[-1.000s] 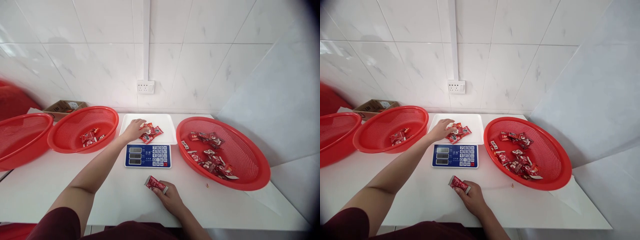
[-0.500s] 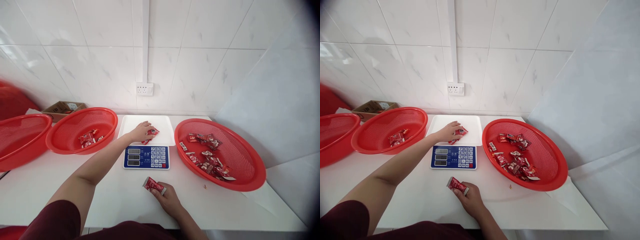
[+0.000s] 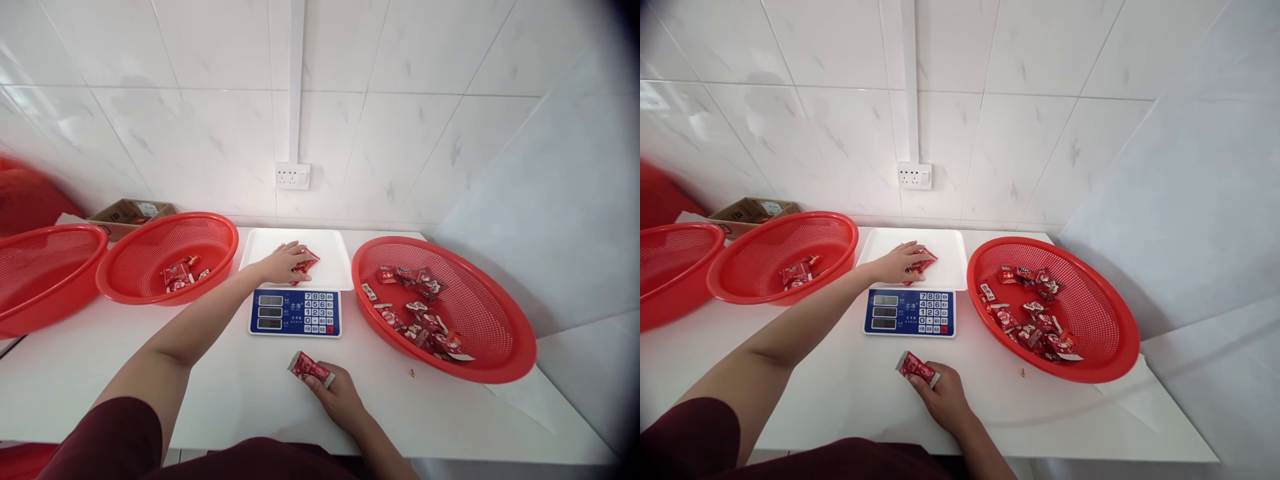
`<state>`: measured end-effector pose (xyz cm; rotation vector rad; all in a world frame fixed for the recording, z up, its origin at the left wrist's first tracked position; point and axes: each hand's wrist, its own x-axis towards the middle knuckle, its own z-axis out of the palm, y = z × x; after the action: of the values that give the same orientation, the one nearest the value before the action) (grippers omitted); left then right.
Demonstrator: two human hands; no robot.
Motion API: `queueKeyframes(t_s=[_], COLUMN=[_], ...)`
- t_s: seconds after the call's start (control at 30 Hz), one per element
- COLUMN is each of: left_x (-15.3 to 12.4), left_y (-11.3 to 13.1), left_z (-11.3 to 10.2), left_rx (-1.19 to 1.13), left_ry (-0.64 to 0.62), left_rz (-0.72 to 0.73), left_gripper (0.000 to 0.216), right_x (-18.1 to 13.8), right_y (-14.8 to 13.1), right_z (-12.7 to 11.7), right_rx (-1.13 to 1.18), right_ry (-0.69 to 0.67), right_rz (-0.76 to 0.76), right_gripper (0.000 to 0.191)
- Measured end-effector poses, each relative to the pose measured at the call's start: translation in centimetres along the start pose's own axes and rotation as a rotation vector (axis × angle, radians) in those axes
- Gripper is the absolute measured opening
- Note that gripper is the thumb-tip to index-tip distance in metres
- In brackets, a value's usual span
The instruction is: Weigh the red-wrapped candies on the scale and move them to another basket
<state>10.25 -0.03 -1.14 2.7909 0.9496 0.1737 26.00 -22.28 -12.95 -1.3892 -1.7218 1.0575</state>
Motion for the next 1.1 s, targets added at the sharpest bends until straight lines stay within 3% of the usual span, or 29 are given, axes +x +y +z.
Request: queueKeyframes(t_s=[0.27, 0.5, 0.7, 0.97, 1.1], left_x=[0.8, 0.7, 0.4, 0.1, 0.0], left_y=[1.0, 1.3, 1.6, 0.8, 0.2], left_z=[1.6, 1.2, 1.1, 0.6, 0.6], left_rx=[0.064, 0.034, 0.063, -0.030, -0.017], left_ry=[0.128, 0.166, 0.138, 0.149, 0.119], left_rz=[-0.125, -0.128, -0.064, -0.149, -0.109], left_gripper=[0.046, 0.046, 0.042, 0.058, 0.055], right_x=[-0.1, 0.0, 0.0, -0.1, -0.2], right_y=[0.0, 0.0, -0.1, 0.0, -0.1], right_z=[0.1, 0.1, 0.0, 0.0, 0.0], right_rx=[-0.004, 0.024, 0.004, 0.008, 0.001], right_ry=[0.008, 0.002, 0.009, 0.016, 0.017], right_rz=[-0.014, 0.005, -0.006, -0.017, -0.018], right_gripper=[0.036, 0.035, 0.035, 0.036, 0.036])
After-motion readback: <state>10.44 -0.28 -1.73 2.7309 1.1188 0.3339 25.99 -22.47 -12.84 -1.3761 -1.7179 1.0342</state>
